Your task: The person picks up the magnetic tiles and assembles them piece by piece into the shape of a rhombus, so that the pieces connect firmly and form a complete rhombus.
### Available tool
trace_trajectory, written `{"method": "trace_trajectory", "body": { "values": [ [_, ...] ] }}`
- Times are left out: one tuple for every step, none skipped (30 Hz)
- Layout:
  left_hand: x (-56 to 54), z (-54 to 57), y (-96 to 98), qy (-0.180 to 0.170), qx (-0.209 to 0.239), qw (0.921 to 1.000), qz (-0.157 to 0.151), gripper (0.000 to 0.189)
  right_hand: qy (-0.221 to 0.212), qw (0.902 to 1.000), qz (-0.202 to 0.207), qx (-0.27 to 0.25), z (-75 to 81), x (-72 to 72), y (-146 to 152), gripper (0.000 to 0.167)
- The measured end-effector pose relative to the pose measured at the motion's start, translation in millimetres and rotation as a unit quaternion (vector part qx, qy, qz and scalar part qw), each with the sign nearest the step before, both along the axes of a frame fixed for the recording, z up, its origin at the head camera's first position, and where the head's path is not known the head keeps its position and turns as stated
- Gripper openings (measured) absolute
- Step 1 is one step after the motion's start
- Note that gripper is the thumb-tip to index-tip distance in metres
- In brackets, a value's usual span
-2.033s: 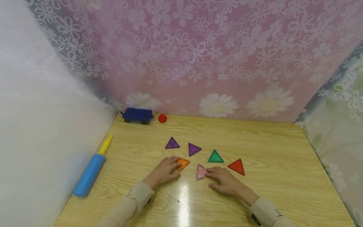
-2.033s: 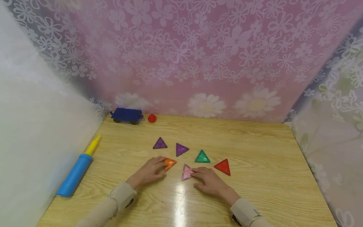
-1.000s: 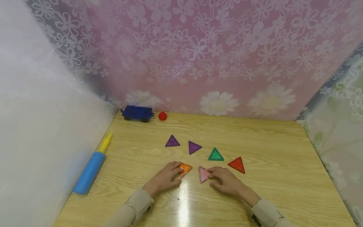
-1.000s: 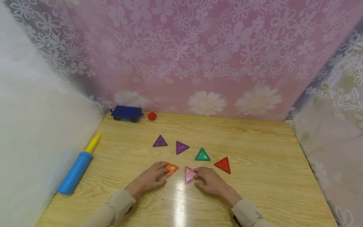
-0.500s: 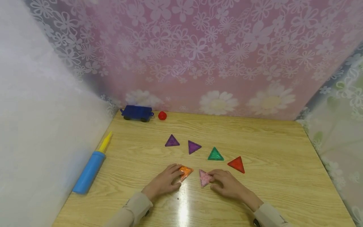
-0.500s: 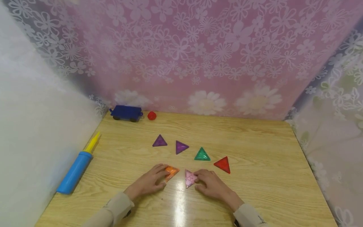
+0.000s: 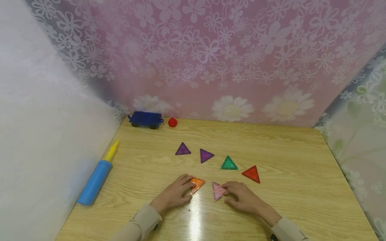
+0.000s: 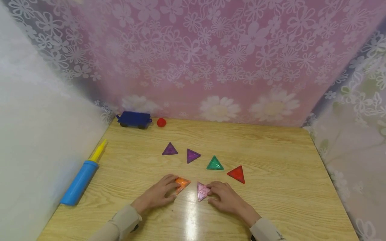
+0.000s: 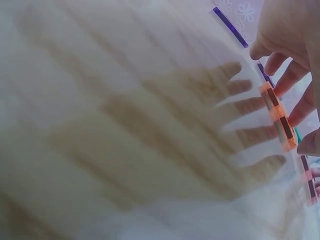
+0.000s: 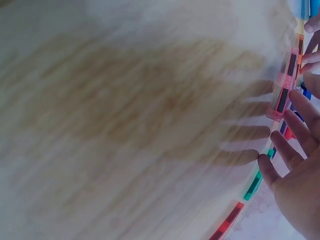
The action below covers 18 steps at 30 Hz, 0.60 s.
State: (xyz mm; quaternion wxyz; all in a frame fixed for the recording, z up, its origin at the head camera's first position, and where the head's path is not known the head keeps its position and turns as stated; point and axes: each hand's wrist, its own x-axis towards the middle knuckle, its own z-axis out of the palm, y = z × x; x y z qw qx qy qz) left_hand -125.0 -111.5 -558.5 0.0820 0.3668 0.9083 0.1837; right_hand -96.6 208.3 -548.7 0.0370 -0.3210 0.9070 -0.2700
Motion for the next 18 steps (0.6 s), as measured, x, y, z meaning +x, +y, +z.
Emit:
{"method": "trace_trajectory", "body": {
  "values": [
    [-1.2,0.6,0.2,0.001,0.002,1.0,-0.003,0.046,0.004,1.0,0.0,0.0,0.2,-0.2,-0.4,0.016],
    [-2.7,0.9,0.5,0.004,0.002,1.0,-0.004,0.047,0.008,1.0,0.002,-0.001,0.5,-0.8,-1.1,0.018],
    [-4.4,1.8,1.1,0.005,0.003,1.0,-0.005,0.047,0.012,0.9999,0.004,-0.001,0.6,-1.6,-2.0,0.022],
    [-6.4,2.7,1.8,0.003,0.004,1.0,-0.003,0.048,0.017,0.9998,0.005,0.0,0.6,-2.8,-3.2,0.026],
    [-8.5,3.7,2.7,-0.001,0.006,1.0,0.0,0.049,0.02,0.9998,0.005,0.002,0.7,-4.2,-4.6,0.031],
    [-10.8,4.5,3.6,-0.004,0.006,1.0,0.005,0.05,0.021,0.9998,0.006,0.004,0.7,-5.9,-6.4,0.036],
    [-13.2,5.1,4.6,-0.01,0.007,0.9999,0.01,0.052,0.024,0.9997,0.007,0.005,0.6,-7.6,-8.2,0.04],
    [-15.4,5.5,5.4,-0.016,0.005,0.9997,0.018,0.054,0.022,0.9997,0.007,0.006,0.6,-9.6,-10.0,0.044],
    [-17.4,6.5,6.3,-0.024,0.004,0.9994,0.024,0.057,0.019,0.9998,0.007,0.007,0.4,-11.5,-11.6,0.048],
    [-19.4,7.5,6.9,-0.034,0.004,0.9989,0.032,0.058,0.017,0.9998,0.006,0.009,0.2,-13.3,-13.1,0.051],
    [-21.4,7.9,7.3,-0.04,0.001,0.9984,0.038,0.06,0.013,0.9998,0.006,0.01,0.2,-15.0,-14.4,0.053],
    [-23.2,8.1,7.6,-0.045,-0.003,0.998,0.044,0.061,0.008,0.9999,0.007,0.012,-0.1,-16.6,-15.5,0.056],
    [-24.9,8.7,7.8,-0.052,-0.004,0.9975,0.048,0.062,0.006,0.9999,0.007,0.013,-0.4,-18.1,-16.4,0.058],
    [-26.4,9.4,7.9,-0.056,-0.005,0.9972,0.05,0.062,0.001,0.9999,0.008,0.014,-0.7,-19.6,-17.3,0.06],
    [-27.8,10.0,7.9,-0.062,-0.007,0.9967,0.052,0.062,-0.001,0.9999,0.009,0.014,-1.0,-21.0,-18.1,0.061],
    [-29.0,10.2,7.9,-0.067,-0.007,0.9963,0.054,0.062,-0.005,0.9998,0.01,0.014,-1.1,-22.3,-18.8,0.063],
    [-30.1,10.2,7.9,-0.068,-0.009,0.9962,0.053,0.063,-0.009,0.9998,0.011,0.012,-1.3,-23.5,-19.6,0.064],
    [-30.9,10.5,8.0,-0.07,-0.009,0.9962,0.052,0.064,-0.011,0.9998,0.012,0.013,-1.7,-24.7,-20.2,0.065]
  ]
}}
